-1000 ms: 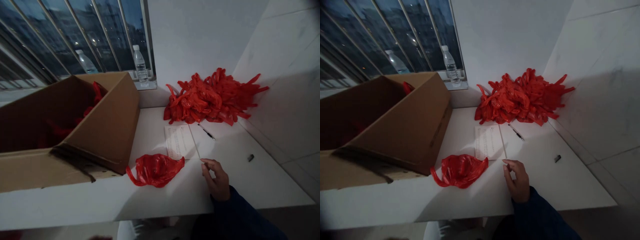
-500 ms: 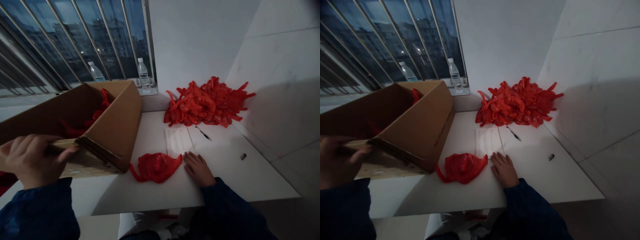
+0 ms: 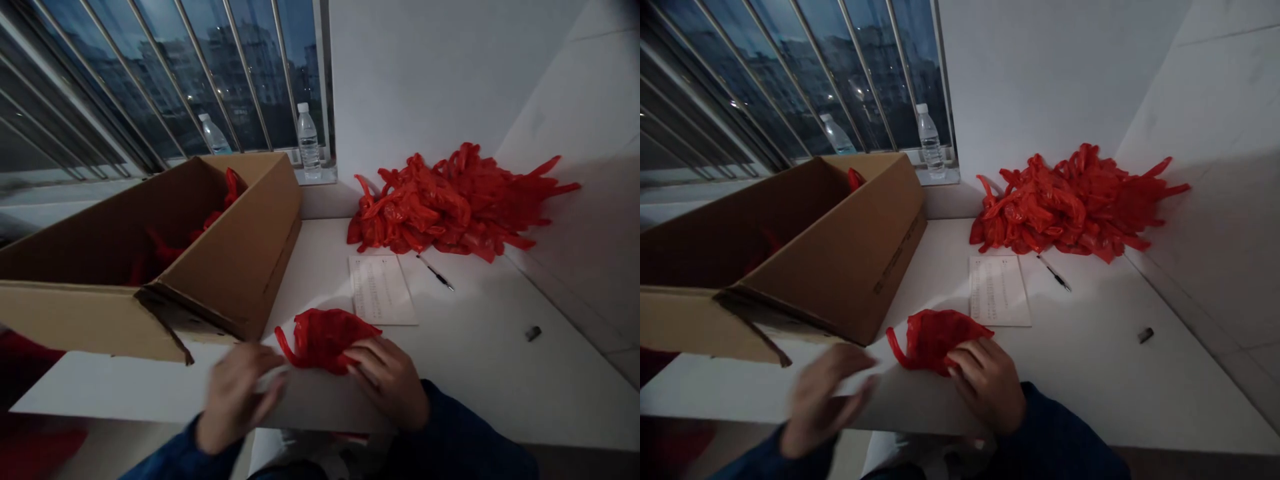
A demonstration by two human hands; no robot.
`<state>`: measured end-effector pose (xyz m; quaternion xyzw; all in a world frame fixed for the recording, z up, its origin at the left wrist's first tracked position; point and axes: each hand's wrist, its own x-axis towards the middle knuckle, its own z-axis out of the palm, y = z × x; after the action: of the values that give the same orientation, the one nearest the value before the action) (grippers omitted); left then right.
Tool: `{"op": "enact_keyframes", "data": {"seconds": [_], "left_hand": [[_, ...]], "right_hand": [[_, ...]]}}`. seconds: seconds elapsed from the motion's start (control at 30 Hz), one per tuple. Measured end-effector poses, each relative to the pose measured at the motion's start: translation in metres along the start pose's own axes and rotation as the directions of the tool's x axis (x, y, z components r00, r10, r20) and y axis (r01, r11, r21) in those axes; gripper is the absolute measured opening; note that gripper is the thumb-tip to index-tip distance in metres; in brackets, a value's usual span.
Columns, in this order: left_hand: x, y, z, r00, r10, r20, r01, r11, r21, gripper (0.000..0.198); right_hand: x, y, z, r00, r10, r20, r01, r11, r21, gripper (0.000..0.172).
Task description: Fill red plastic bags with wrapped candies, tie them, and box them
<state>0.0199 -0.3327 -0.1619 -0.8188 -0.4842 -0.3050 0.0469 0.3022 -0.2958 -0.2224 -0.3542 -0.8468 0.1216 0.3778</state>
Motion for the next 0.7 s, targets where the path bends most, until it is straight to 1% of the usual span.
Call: {"op": "enact_keyframes", "data": {"seconds": [0.07, 0.1, 0.13, 0.17, 0.23, 0.27, 0.33, 0.4, 0.47, 0.53, 0.6, 0.67, 0.7], "left_hand": [[0.002, 0.012, 0.038, 0.985, 0.061, 0.161, -0.064, 0.998, 0.009, 0.026], [0.005, 0.014, 0.052, 0.970, 0.067, 0.234, -0.075, 0.997, 0.027, 0.031], [0.008, 0.014, 0.061, 0.962, 0.070, 0.263, -0.082, 0.996, 0.035, 0.026], [0.012, 0.013, 0.066, 0.961, 0.076, 0.267, -0.088, 0.995, 0.037, 0.019], [0.024, 0.010, 0.065, 0.967, 0.096, 0.235, -0.102, 0.995, 0.012, 0.009], [0.032, 0.008, 0.062, 0.974, 0.102, 0.204, -0.102, 0.995, -0.011, 0.010], [0.051, 0.007, 0.056, 0.987, 0.089, 0.136, -0.081, 0.995, -0.065, 0.013], [0.070, 0.008, 0.056, 0.994, 0.049, 0.097, -0.038, 0.992, -0.118, 0.015], [0.084, 0.008, 0.064, 0.993, -0.018, 0.119, 0.037, 0.987, -0.157, 0.018], [0.088, 0.006, 0.074, 0.981, -0.109, 0.162, 0.140, 0.971, -0.193, 0.020], [0.085, 0.004, 0.082, 0.964, -0.172, 0.205, 0.220, 0.944, -0.244, 0.025], [0.080, 0.003, 0.085, 0.954, -0.184, 0.238, 0.250, 0.924, -0.289, 0.028], [0.079, 0.003, 0.085, 0.952, -0.177, 0.250, 0.250, 0.920, -0.300, 0.029]], "right_hand": [[0.002, -0.002, 0.017, 0.994, 0.000, 0.114, 0.014, 0.993, -0.117, 0.028], [0.002, 0.000, 0.023, 0.989, 0.016, 0.144, 0.011, 0.983, -0.181, 0.031], [0.001, 0.003, 0.027, 0.987, 0.032, 0.158, 0.005, 0.973, -0.230, 0.030], [0.001, 0.007, 0.027, 0.986, 0.043, 0.160, -0.002, 0.968, -0.252, 0.024], [0.005, 0.014, 0.016, 0.989, 0.060, 0.133, -0.032, 0.979, -0.202, 0.011], [0.009, 0.017, 0.006, 0.991, 0.073, 0.115, -0.057, 0.989, -0.139, 0.009], [0.022, 0.022, -0.016, 0.989, 0.126, 0.080, -0.126, 0.992, 0.003, 0.010], [0.035, 0.028, -0.037, 0.978, 0.202, 0.051, -0.205, 0.977, 0.065, 0.013], [0.043, 0.036, -0.049, 0.967, 0.253, 0.020, -0.252, 0.968, -0.009, 0.017], [0.044, 0.043, -0.053, 0.964, 0.262, -0.039, -0.265, 0.954, -0.139, 0.015], [0.039, 0.047, -0.053, 0.965, 0.228, -0.133, -0.253, 0.943, -0.219, 0.011], [0.032, 0.045, -0.051, 0.958, 0.173, -0.227, -0.225, 0.946, -0.231, 0.011], [0.030, 0.043, -0.050, 0.956, 0.152, -0.250, -0.210, 0.951, -0.227, 0.011]]}}
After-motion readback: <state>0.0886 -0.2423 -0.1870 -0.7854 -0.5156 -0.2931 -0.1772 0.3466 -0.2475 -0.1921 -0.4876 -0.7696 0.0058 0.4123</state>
